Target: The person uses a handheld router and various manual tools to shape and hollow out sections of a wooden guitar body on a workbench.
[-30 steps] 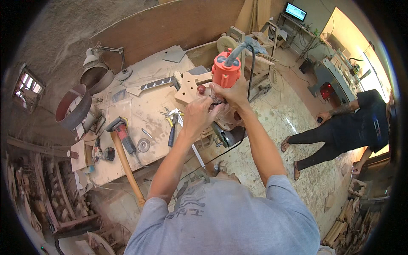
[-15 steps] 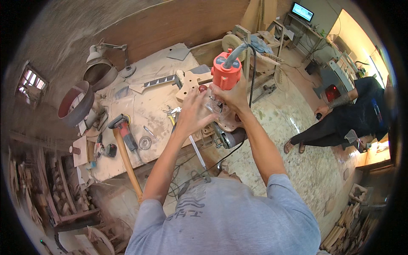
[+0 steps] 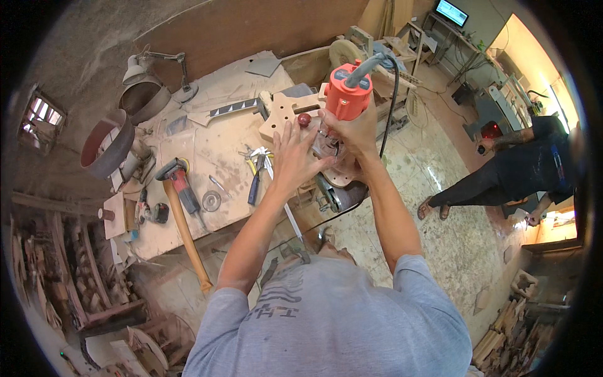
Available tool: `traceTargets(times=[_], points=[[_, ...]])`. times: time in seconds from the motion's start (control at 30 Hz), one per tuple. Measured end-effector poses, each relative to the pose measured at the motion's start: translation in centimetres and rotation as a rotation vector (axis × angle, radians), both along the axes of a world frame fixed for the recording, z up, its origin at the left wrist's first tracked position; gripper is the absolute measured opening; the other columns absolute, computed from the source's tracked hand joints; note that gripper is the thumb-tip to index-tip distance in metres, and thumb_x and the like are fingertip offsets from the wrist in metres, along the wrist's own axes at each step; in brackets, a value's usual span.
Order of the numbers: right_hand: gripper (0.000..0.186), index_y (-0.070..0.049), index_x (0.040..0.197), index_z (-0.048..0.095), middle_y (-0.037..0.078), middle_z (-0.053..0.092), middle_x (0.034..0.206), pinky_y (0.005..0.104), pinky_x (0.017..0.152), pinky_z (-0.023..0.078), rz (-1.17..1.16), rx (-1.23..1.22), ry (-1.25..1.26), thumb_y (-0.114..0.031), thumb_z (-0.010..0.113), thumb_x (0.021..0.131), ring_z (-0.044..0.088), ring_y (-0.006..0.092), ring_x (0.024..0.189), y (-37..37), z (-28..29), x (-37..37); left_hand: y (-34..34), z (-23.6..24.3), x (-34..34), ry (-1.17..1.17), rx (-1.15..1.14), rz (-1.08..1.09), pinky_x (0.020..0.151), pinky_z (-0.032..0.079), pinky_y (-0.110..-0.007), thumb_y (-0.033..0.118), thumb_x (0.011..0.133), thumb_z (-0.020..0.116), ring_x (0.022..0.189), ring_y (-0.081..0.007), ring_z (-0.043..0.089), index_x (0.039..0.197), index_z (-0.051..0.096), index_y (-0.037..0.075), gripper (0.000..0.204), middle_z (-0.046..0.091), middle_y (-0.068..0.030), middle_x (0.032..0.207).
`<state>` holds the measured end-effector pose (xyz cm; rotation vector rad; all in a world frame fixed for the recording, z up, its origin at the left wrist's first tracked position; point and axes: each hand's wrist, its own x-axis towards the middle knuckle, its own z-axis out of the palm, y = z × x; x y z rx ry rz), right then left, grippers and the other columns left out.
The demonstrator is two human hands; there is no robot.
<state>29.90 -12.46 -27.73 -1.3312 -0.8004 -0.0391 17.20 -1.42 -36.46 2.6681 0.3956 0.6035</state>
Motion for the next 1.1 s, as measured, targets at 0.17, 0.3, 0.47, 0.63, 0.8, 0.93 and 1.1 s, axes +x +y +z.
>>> traceTargets(times=[0.17,0.3,0.47,0.63,0.8,0.93,1.1], points=[[0.077,-0.003,0.135,0.056,0.01,0.076,0.122,0.0359,0.098,0.057,0.023,-0.035,0.002,-0.018,0.096,0.071,0.074,0.0187,0.11,-0.6,0.5,-0.2,-0.6,0.8,-0.2,0.032,-0.021,0.015,0.126,0.019,-0.068,0.069,0.077,0.081,0.157,-0.0523,0.03,0.149,0.064,0.015,0.092,0.043,-0.0306,0.164],[0.076,-0.003,0.135,0.056,0.01,0.077,0.121,0.0365,0.099,0.057,0.014,-0.032,0.004,-0.018,0.095,0.071,0.074,0.0185,0.11,-0.5,-0.4,0.3,-1.0,1.6,-0.3,0.036,-0.059,0.011,0.125,0.02,-0.069,0.066,0.078,0.082,0.157,-0.053,0.029,0.144,0.068,0.01,0.087,0.043,-0.0305,0.164],[0.075,-0.004,0.134,0.056,0.01,0.077,0.121,0.0375,0.1,0.057,0.009,-0.02,0.008,-0.017,0.094,0.071,0.074,0.0189,0.11,-0.3,0.1,-0.2,-0.7,1.3,-0.2,0.062,-0.059,0.01,0.125,0.019,-0.07,0.067,0.077,0.081,0.157,-0.0535,0.029,0.144,0.067,0.008,0.09,0.042,-0.0301,0.164],[0.075,-0.005,0.134,0.055,0.009,0.077,0.121,0.0378,0.1,0.057,-0.017,-0.017,-0.003,-0.016,0.094,0.071,0.074,0.0194,0.112,0.0,0.0,0.1,-0.5,0.8,0.3,0.041,0.0,0.033,0.125,0.02,-0.068,0.075,0.074,0.08,0.156,-0.0504,0.032,0.152,0.062,0.018,0.098,0.045,-0.0302,0.162],[0.088,-0.003,0.148,0.048,0.011,0.07,0.132,0.0386,0.106,0.056,-0.029,0.002,-0.019,-0.011,0.095,0.074,0.069,0.0218,0.122,0.2,0.7,-0.3,-0.7,0.6,0.2,0.026,0.003,0.031,0.126,0.019,-0.068,0.072,0.074,0.081,0.155,-0.0514,0.032,0.152,0.062,0.016,0.097,0.045,-0.0304,0.162],[0.087,-0.003,0.148,0.048,0.011,0.069,0.133,0.0388,0.107,0.055,0.027,0.019,0.021,-0.011,0.095,0.075,0.069,0.0219,0.122,0.2,1.6,-0.5,-0.5,0.9,0.3,-0.006,-0.044,0.034,0.126,0.018,-0.067,0.072,0.074,0.081,0.156,-0.0523,0.031,0.151,0.063,0.013,0.099,0.045,-0.031,0.162],[0.084,-0.003,0.145,0.051,0.01,0.071,0.131,0.0391,0.106,0.056,-0.068,-0.065,-0.039,-0.011,0.095,0.075,0.07,0.0203,0.121,-0.1,0.5,0.1,-1.0,1.1,-0.1,-0.017,-0.078,0.023,0.126,0.016,-0.067,0.072,0.074,0.081,0.156,-0.0535,0.029,0.152,0.062,0.013,0.1,0.045,-0.0321,0.162]])
